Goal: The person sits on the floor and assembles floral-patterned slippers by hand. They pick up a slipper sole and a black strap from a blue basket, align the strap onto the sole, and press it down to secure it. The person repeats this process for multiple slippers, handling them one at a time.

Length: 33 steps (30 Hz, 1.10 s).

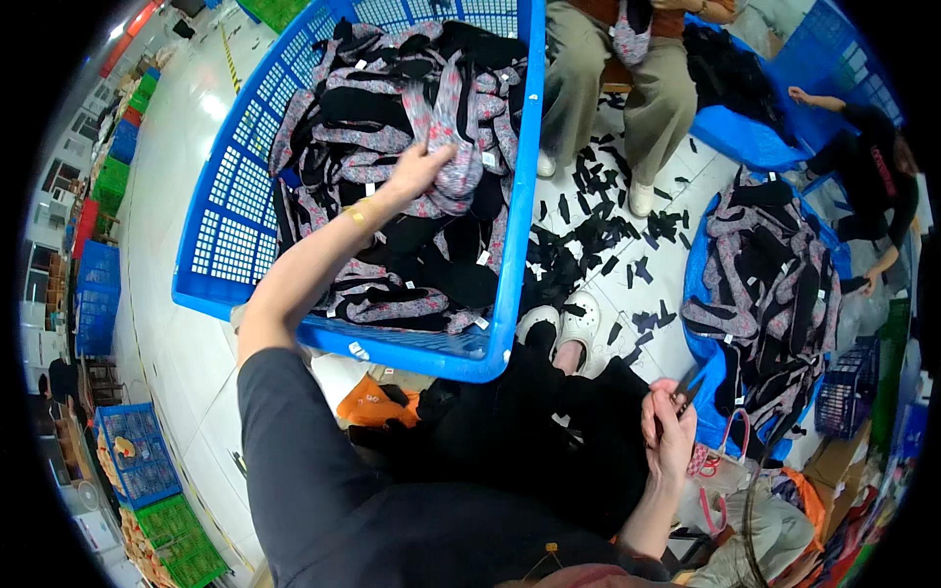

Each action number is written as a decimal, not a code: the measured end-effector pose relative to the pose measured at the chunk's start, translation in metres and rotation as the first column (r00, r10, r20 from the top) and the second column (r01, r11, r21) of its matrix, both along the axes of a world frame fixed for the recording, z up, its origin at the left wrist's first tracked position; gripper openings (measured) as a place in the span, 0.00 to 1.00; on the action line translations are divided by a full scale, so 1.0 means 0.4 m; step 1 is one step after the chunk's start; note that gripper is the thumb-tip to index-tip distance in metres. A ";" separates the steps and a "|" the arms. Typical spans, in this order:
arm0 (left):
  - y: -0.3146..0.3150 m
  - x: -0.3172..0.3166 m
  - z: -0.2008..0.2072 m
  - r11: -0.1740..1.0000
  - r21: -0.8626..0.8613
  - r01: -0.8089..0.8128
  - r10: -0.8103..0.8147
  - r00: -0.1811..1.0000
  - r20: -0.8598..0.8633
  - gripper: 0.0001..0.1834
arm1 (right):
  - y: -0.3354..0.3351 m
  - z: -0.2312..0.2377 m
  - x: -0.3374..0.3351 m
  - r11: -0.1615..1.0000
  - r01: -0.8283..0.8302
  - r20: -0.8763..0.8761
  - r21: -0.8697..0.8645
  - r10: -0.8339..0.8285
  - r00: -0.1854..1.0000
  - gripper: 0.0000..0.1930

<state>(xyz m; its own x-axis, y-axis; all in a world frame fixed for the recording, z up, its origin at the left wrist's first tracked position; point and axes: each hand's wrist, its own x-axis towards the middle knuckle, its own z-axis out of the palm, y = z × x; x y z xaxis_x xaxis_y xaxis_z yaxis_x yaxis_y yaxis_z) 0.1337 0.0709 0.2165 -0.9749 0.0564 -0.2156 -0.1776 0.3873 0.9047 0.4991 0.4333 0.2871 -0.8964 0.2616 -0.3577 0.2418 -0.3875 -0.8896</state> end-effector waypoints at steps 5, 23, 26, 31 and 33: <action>-0.014 0.325 0.455 0.958 -0.020 0.287 -0.271 0.877 -0.396 0.19 | -0.031 0.015 0.011 0.991 -0.079 -0.106 0.112 0.091 0.990 0.08; 0.246 1.034 0.154 0.364 -0.086 0.928 -0.925 0.349 -0.150 0.14 | 0.067 0.109 0.260 0.936 0.352 -0.423 -0.027 -0.330 0.844 0.13; 0.249 0.972 0.170 0.107 -0.260 0.960 -0.992 0.084 -0.098 0.15 | 0.099 0.122 0.296 0.919 0.392 -0.463 -0.039 -0.364 0.808 0.10; 0.266 0.932 0.229 -0.282 -0.063 0.957 -0.958 -0.285 -0.037 0.14 | 0.104 0.140 0.294 0.826 0.527 -0.440 -0.199 -0.556 0.705 0.07; 0.286 0.982 0.159 -0.428 -0.070 0.901 -0.903 -0.430 -0.007 0.17 | 0.103 0.145 0.274 0.856 0.500 -0.496 -0.131 -0.493 0.715 0.09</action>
<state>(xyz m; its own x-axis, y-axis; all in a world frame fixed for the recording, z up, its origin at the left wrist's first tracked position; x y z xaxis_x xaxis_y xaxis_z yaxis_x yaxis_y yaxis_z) 0.5263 0.1852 0.2800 0.4569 0.8637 -0.2126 0.4799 -0.0381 0.8765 0.6085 0.4743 0.3450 -0.6849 0.7213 0.1028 -0.4559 -0.3142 -0.8327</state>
